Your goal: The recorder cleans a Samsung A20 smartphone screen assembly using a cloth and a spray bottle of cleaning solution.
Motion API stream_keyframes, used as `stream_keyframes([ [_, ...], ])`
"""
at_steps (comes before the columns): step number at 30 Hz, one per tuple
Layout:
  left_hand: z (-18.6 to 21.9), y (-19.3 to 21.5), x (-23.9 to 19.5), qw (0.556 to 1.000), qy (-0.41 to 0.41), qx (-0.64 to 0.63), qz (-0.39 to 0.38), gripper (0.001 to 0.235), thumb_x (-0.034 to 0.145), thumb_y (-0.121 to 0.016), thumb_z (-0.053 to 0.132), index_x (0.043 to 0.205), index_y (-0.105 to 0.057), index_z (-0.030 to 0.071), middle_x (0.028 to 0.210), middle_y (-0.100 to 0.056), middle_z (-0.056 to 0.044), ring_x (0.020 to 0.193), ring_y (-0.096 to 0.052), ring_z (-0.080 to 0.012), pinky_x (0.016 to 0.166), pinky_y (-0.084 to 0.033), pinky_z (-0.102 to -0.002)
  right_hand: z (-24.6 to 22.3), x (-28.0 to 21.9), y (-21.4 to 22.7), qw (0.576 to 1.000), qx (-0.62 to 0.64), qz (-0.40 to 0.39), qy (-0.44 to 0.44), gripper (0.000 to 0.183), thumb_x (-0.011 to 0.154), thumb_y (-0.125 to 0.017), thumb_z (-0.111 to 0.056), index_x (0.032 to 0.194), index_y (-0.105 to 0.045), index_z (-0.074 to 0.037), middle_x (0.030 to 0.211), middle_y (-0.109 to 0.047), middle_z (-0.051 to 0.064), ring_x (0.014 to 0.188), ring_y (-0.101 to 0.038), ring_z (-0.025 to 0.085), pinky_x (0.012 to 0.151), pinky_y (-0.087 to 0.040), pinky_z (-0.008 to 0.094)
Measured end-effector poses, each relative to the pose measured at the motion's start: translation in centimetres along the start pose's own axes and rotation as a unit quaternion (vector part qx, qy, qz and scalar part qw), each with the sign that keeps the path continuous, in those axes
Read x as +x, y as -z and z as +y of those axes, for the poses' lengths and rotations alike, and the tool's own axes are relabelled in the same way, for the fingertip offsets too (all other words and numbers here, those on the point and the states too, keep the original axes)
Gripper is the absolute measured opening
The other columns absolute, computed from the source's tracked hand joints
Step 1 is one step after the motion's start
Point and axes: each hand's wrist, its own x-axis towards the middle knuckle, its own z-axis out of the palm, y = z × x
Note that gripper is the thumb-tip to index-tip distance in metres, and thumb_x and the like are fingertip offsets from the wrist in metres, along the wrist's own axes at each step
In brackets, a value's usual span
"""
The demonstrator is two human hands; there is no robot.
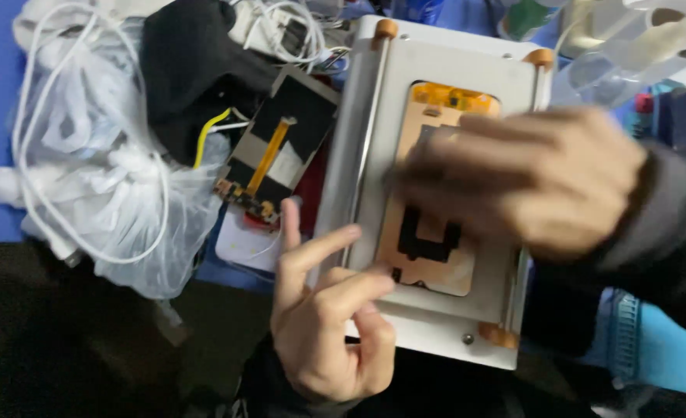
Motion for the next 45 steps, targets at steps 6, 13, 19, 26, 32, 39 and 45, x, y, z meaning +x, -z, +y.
stream_keyframes([
  [6, -0.1, -0.2, -0.2, 1.0, -0.019, -0.015, 0.011, 0.029, 0.08, -0.051, -0.007, 0.106, -0.059, 0.002, 0.08, -0.062, -0.008, 0.115, -0.069, -0.0357, 0.129, -0.026, -0.074, -0.5, -0.1, 0.0, 0.993, -0.087, -0.032, -0.079, 0.043, 0.09, -0.069, -0.023, 0.131, -0.077, -0.01, 0.09, -0.065, 0.0, 0.066, -0.061, 0.012, 0.047, -0.05, 0.033],
  [13, -0.2, -0.2, -0.4, 0.999, -0.028, -0.022, 0.0, 0.028, 0.08, -0.052, -0.006, 0.106, -0.059, 0.003, 0.081, -0.064, -0.008, 0.115, -0.068, -0.0346, 0.128, -0.025, -0.073, -0.5, -0.1, 0.3, 0.978, -0.185, -0.045, -0.088, 0.049, 0.078, -0.072, -0.022, 0.126, -0.077, -0.014, 0.102, -0.07, 0.0, 0.074, -0.068, 0.016, 0.054, -0.055, 0.033],
  [19, -0.3, -0.2, -0.3, 0.999, -0.031, -0.03, -0.007, 0.028, 0.082, -0.051, -0.005, 0.108, -0.056, 0.002, 0.075, -0.059, -0.007, 0.113, -0.066, -0.0331, 0.128, -0.025, -0.074, -0.4, 0.1, 0.8, 0.989, -0.133, -0.015, -0.064, 0.039, 0.08, -0.072, -0.018, 0.118, -0.076, -0.012, 0.11, -0.071, 0.001, 0.075, -0.066, 0.015, 0.055, -0.055, 0.033],
  [26, -0.4, -0.2, -0.8, 0.999, -0.027, -0.044, 0.0, 0.031, 0.085, -0.054, -0.006, 0.115, -0.052, 0.002, 0.075, -0.056, -0.007, 0.113, -0.066, -0.0309, 0.127, -0.023, -0.073, 0.1, -0.2, 0.4, 0.993, -0.102, -0.036, -0.036, 0.05, 0.078, -0.071, -0.018, 0.127, -0.08, -0.013, 0.109, -0.072, 0.001, 0.073, -0.064, 0.016, 0.049, -0.051, 0.031],
  [32, -0.6, -0.4, -0.5, 0.998, -0.032, -0.044, 0.007, 0.032, 0.081, -0.054, -0.006, 0.112, -0.051, 0.002, 0.072, -0.053, -0.006, 0.112, -0.066, -0.0331, 0.128, -0.025, -0.074, -2.6, -0.1, 0.6, 0.996, -0.056, -0.021, -0.065, 0.044, 0.075, -0.071, -0.026, 0.114, -0.078, -0.009, 0.1, -0.068, 0.0, 0.074, -0.065, 0.016, 0.053, -0.054, 0.036],
  [39, -0.3, -0.3, -0.3, 0.999, -0.04, -0.035, 0.008, 0.033, 0.078, -0.052, -0.009, 0.11, -0.051, 0.001, 0.071, -0.056, -0.007, 0.106, -0.067, -0.0323, 0.126, -0.025, -0.076, -1.7, 1.5, 1.1, 0.971, -0.226, -0.031, -0.072, 0.031, 0.087, -0.075, -0.018, 0.117, -0.079, -0.011, 0.095, -0.069, 0.0, 0.068, -0.064, 0.016, 0.045, -0.047, 0.033],
  [45, -0.5, -0.3, -0.7, 0.999, -0.038, -0.033, 0.011, 0.035, 0.079, -0.052, -0.01, 0.112, -0.051, 0.002, 0.071, -0.053, -0.006, 0.108, -0.067, -0.0315, 0.127, -0.025, -0.075, -0.2, -0.3, 0.2, 0.991, -0.121, -0.031, -0.044, 0.041, 0.08, -0.073, -0.021, 0.118, -0.078, -0.009, 0.103, -0.072, -0.001, 0.069, -0.067, 0.015, 0.047, -0.051, 0.033],
])
